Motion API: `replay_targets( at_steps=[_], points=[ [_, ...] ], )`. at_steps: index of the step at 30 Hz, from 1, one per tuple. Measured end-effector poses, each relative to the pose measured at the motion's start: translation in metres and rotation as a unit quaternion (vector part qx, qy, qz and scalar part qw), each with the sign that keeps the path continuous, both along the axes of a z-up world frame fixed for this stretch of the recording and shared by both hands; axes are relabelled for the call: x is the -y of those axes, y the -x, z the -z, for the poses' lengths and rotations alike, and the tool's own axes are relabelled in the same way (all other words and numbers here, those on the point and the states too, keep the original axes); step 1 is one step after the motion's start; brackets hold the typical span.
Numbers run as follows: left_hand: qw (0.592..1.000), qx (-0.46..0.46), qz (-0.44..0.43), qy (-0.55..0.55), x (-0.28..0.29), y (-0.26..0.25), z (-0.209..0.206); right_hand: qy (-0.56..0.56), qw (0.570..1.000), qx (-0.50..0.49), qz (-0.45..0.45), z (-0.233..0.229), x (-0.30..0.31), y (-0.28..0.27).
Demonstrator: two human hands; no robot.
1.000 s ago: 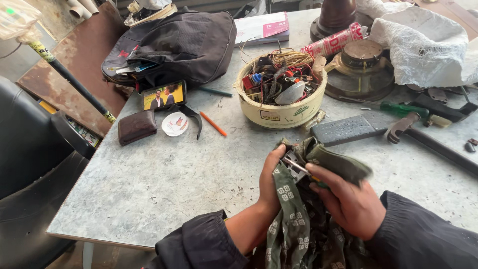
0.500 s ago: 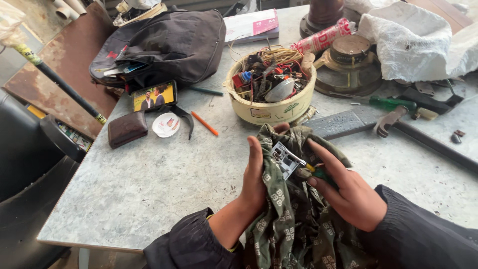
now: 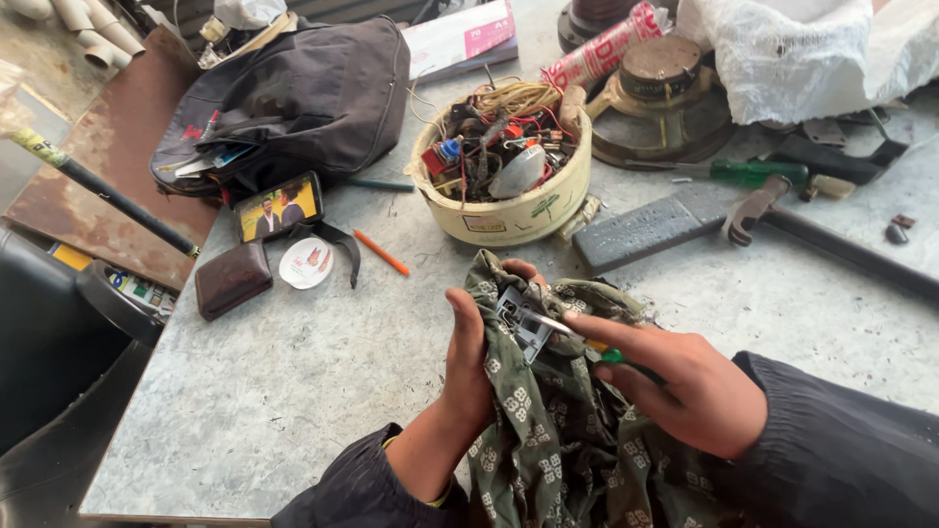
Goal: The person uses a screwdriver to adjust a small metal electrical component while holding it with a cloth. They then use a hammer to tap the component on a metal block and continue adjusting it with the screwdriver.
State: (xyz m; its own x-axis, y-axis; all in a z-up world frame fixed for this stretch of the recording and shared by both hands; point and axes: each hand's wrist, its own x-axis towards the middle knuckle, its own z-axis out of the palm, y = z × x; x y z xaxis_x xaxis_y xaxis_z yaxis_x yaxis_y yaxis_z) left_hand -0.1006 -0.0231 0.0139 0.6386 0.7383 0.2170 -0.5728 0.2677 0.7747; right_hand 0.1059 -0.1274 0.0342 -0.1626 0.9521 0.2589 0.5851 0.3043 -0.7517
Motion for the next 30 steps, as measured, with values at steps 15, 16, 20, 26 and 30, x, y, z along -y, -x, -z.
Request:
replay_targets(
  at_steps=[15,16,20,26,30],
  points=[
    [0.997,0.037,0.003,-0.062,0.011,-0.002,0.004,-0.136,0.99,0.035,-0.02,0.004,0.01,0.007],
    [0.995,0.05,-0.004,-0.086,0.012,-0.003,0.004,-0.14,0.99,0.026,-0.023,0.008,0.011,0.009],
    [0.981,0.038,-0.047,-0.183,0.014,-0.006,-0.001,-0.12,0.992,-0.021,-0.019,0.022,0.009,0.01],
    [0.986,-0.02,-0.081,-0.145,0.021,-0.007,-0.006,0.244,0.926,-0.278,-0.072,0.041,-0.008,-0.002],
    [0.995,0.051,-0.084,0.014,0.017,-0.02,-0.003,0.077,0.991,-0.109,-0.008,0.049,-0.011,0.005]
  ],
)
